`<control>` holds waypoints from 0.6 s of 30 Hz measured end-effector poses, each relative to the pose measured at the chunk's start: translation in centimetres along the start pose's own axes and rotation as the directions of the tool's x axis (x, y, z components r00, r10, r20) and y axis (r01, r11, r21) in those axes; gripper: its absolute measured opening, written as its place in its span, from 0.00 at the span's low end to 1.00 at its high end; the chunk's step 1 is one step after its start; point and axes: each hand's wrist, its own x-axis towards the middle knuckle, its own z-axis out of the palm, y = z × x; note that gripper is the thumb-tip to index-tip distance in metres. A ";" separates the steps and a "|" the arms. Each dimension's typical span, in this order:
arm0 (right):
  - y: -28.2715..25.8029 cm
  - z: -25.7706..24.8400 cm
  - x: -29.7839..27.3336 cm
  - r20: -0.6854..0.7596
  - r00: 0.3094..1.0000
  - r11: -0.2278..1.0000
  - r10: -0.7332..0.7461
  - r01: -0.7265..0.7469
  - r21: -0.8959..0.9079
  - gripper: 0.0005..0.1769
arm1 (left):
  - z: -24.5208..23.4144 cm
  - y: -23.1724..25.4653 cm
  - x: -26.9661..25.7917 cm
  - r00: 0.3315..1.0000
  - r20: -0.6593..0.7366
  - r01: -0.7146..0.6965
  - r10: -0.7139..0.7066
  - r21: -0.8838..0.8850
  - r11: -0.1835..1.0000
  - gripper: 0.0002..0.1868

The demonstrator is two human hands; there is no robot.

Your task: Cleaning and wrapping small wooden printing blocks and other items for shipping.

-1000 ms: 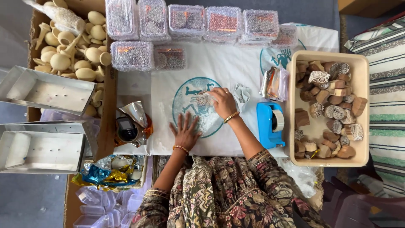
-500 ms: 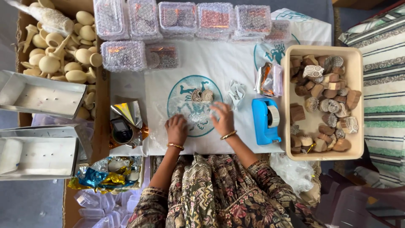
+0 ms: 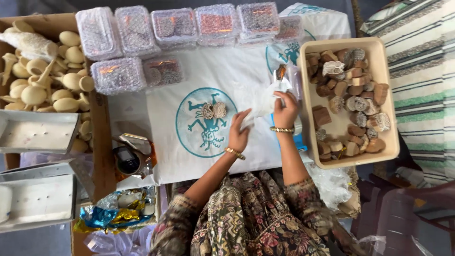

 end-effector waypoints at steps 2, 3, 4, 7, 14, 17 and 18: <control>-3.8 -1.8 0.2 -0.041 0.999 0.999 0.016 -0.017 -0.032 0.14 | 2.7 -1.0 1.6 0.999 0.047 0.020 -0.022 0.052 0.998 0.39; -5.8 -2.7 0.3 -0.077 0.996 0.998 0.032 -0.036 -0.053 0.13 | 4.1 -1.4 2.4 0.995 0.084 0.039 -0.049 0.114 0.993 0.42; -5.5 -2.4 -0.6 -0.082 0.996 0.998 0.029 -0.034 -0.062 0.13 | 5.0 -3.2 2.4 0.995 0.090 0.035 -0.045 0.106 0.994 0.42; -2.6 -0.5 -3.6 0.106 0.990 0.994 -0.088 0.094 -0.058 0.14 | 7.3 -9.2 2.3 0.977 0.211 -0.092 -0.004 0.441 0.893 0.47; 4.7 4.5 -10.0 0.589 0.808 0.995 -0.008 0.066 -0.077 0.22 | 0.1 -8.5 -3.2 0.904 0.427 -0.240 -0.023 0.551 0.799 0.33; 3.6 4.3 -10.4 0.600 0.800 0.991 -0.020 0.097 -0.095 0.27 | -4.2 -5.4 -6.6 0.933 0.354 -0.116 -0.061 0.460 0.880 0.27; 3.3 4.5 -10.1 0.585 0.810 0.986 -0.034 0.121 -0.110 0.29 | -5.5 -4.8 -7.3 0.952 0.300 -0.068 -0.065 0.414 0.908 0.23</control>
